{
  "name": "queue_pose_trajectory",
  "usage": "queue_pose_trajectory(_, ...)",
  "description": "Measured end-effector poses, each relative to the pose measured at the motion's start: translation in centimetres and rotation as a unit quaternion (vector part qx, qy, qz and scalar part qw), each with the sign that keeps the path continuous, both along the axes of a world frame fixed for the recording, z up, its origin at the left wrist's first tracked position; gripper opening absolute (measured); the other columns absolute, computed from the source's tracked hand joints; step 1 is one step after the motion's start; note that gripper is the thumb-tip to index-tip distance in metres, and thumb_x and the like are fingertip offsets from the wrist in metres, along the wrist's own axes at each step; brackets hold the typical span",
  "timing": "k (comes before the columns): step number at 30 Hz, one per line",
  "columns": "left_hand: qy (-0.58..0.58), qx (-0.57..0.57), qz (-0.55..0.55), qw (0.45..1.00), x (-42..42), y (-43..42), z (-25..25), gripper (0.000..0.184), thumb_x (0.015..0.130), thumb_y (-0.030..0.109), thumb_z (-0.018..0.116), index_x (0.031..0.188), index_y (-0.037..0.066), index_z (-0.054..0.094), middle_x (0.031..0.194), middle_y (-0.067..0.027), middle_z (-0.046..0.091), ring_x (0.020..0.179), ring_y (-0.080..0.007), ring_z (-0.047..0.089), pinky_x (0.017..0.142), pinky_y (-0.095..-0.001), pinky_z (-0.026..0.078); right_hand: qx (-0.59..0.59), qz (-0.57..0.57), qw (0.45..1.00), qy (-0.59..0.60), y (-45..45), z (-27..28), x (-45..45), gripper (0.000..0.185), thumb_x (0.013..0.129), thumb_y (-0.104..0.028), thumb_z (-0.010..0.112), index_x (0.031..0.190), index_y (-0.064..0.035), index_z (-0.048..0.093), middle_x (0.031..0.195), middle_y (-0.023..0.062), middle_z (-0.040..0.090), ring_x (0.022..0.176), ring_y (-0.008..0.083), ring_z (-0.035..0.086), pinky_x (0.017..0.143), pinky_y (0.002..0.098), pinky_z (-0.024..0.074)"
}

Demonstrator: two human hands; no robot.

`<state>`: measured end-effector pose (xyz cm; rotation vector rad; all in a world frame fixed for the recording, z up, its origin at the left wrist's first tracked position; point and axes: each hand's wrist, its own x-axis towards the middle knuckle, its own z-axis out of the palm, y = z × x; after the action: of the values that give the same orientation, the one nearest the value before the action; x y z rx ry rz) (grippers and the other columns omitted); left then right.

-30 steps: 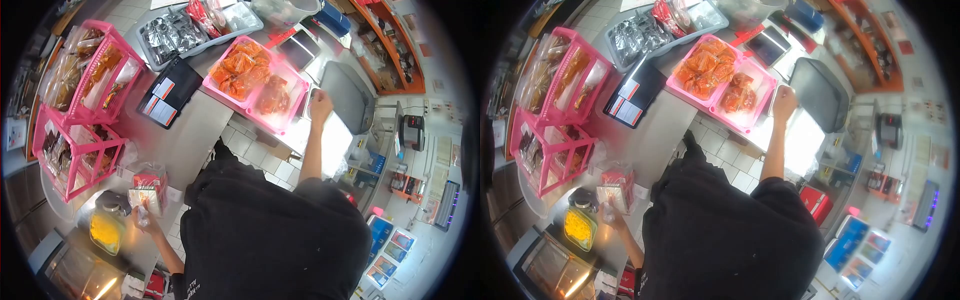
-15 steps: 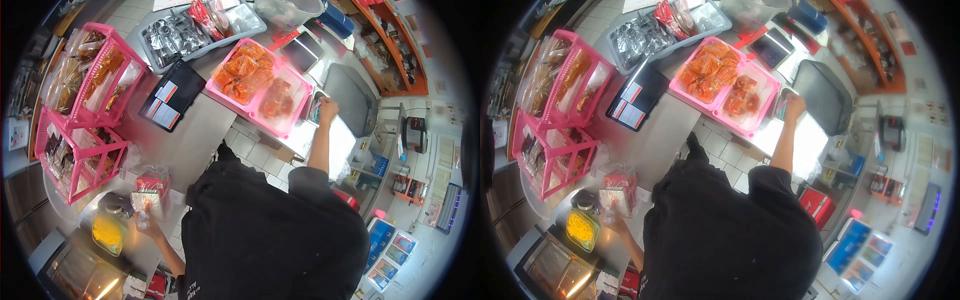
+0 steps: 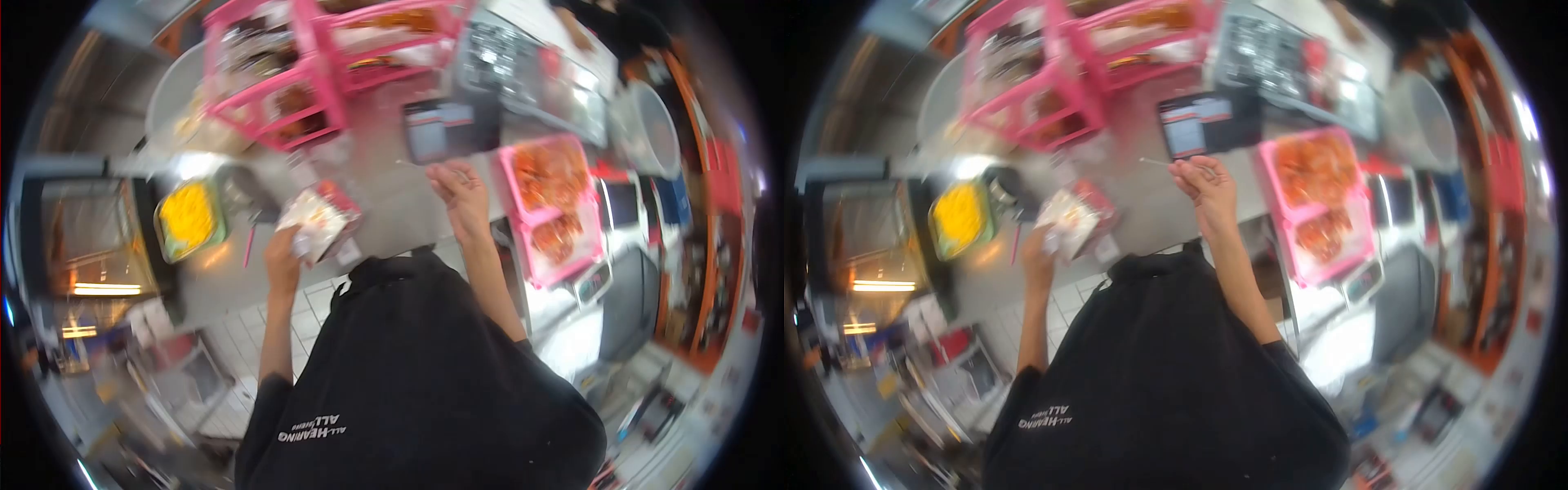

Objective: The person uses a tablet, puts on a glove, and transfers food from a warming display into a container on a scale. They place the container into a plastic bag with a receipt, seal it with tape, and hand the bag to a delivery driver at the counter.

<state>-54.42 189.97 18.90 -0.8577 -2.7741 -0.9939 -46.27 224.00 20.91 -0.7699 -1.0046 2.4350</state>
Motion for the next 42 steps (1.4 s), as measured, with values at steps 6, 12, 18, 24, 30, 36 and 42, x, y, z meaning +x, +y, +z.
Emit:
queue_pose_trajectory(6, 0.142, 0.015, 0.048, 0.989, 0.2, 0.1, -1.2, 0.038, 0.058, 0.004, 0.068, 0.096, 0.007, 0.069, 0.098, -0.0111, 0.062, 0.096, -0.0319, 0.058, 0.082, -0.0401, 0.045, -0.039, 0.237, 0.969, -0.065, -12.3, -0.8, -6.7, 0.019, 0.088, 0.002, 0.066, 0.099, 0.0001, 0.051, 0.101, 0.021, 0.067, 0.095, 0.0271, 0.07, 0.08, 0.0301, 0.0597)
queue_pose_trajectory(12, 0.206, 0.008, -0.037, 0.978, -0.9, -0.8, -0.5, 0.024, 0.074, 0.01, 0.063, 0.097, 0.009, 0.069, 0.106, -0.0092, 0.065, 0.101, -0.0267, 0.06, 0.084, -0.0366, 0.045, 0.044, 0.36, 0.925, -0.11, -14.0, -1.4, -6.9, 0.015, 0.088, -0.002, 0.068, 0.096, 0.0006, 0.056, 0.099, 0.0184, 0.068, 0.091, 0.028, 0.071, 0.078, 0.0303, 0.0601)
queue_pose_trajectory(18, 0.168, -0.043, -0.07, 0.982, -0.8, -0.5, 1.0, 0.022, 0.077, 0.012, 0.061, 0.097, 0.007, 0.066, 0.101, -0.005, 0.067, 0.094, -0.0204, 0.062, 0.083, -0.0335, 0.045, 0.198, 0.469, 0.852, -0.124, -12.8, -0.8, -7.8, 0.02, 0.084, -0.009, 0.072, 0.097, 0.005, 0.065, 0.092, 0.0134, 0.069, 0.08, 0.021, 0.07, 0.072, 0.03, 0.0591)
queue_pose_trajectory(24, 0.163, -0.053, -0.085, 0.982, -1.1, -0.6, 1.0, 0.018, 0.077, 0.011, 0.061, 0.095, 0.007, 0.063, 0.091, -0.0065, 0.066, 0.085, -0.0225, 0.063, 0.076, -0.0365, 0.048, 0.23, 0.511, 0.819, -0.125, -12.0, -1.1, -8.9, 0.024, 0.082, -0.011, 0.072, 0.097, 0.0072, 0.069, 0.085, 0.0123, 0.069, 0.076, 0.0183, 0.068, 0.068, 0.0303, 0.0578)
queue_pose_trajectory(30, 0.015, -0.027, -0.014, 0.999, -0.4, 0.4, 0.3, 0.015, 0.08, 0.01, 0.062, 0.093, 0.004, 0.064, 0.081, -0.0127, 0.067, 0.074, -0.0308, 0.065, 0.066, -0.039, 0.051, 0.296, 0.58, 0.751, -0.112, -11.6, -1.1, -9.7, 0.025, 0.083, -0.015, 0.071, 0.097, 0.0051, 0.069, 0.085, 0.0112, 0.07, 0.075, 0.0185, 0.069, 0.068, 0.0313, 0.0577)
queue_pose_trajectory(36, -0.202, 0.152, 0.146, 0.956, 0.0, 2.3, 0.9, 0.013, 0.086, 0.011, 0.063, 0.086, -0.002, 0.065, 0.065, -0.0108, 0.066, 0.05, -0.0219, 0.061, 0.048, -0.034, 0.047, 0.298, 0.669, 0.666, -0.14, -12.1, -0.2, -10.7, 0.027, 0.083, -0.027, 0.069, 0.093, -0.0014, 0.067, 0.088, 0.0099, 0.07, 0.081, 0.017, 0.071, 0.066, 0.0307, 0.0562)
queue_pose_trajectory(42, -0.388, 0.297, 0.192, 0.851, 0.7, 1.9, 0.7, 0.021, 0.09, 0.015, 0.063, 0.082, -0.003, 0.066, 0.069, -0.0073, 0.069, 0.048, -0.0069, 0.053, 0.042, -0.0274, 0.042, 0.363, 0.658, 0.651, -0.11, -12.3, 0.0, -11.5, 0.017, 0.082, -0.02, 0.067, 0.086, -0.0034, 0.067, 0.081, 0.0046, 0.07, 0.07, 0.0126, 0.068, 0.055, 0.0254, 0.0481)
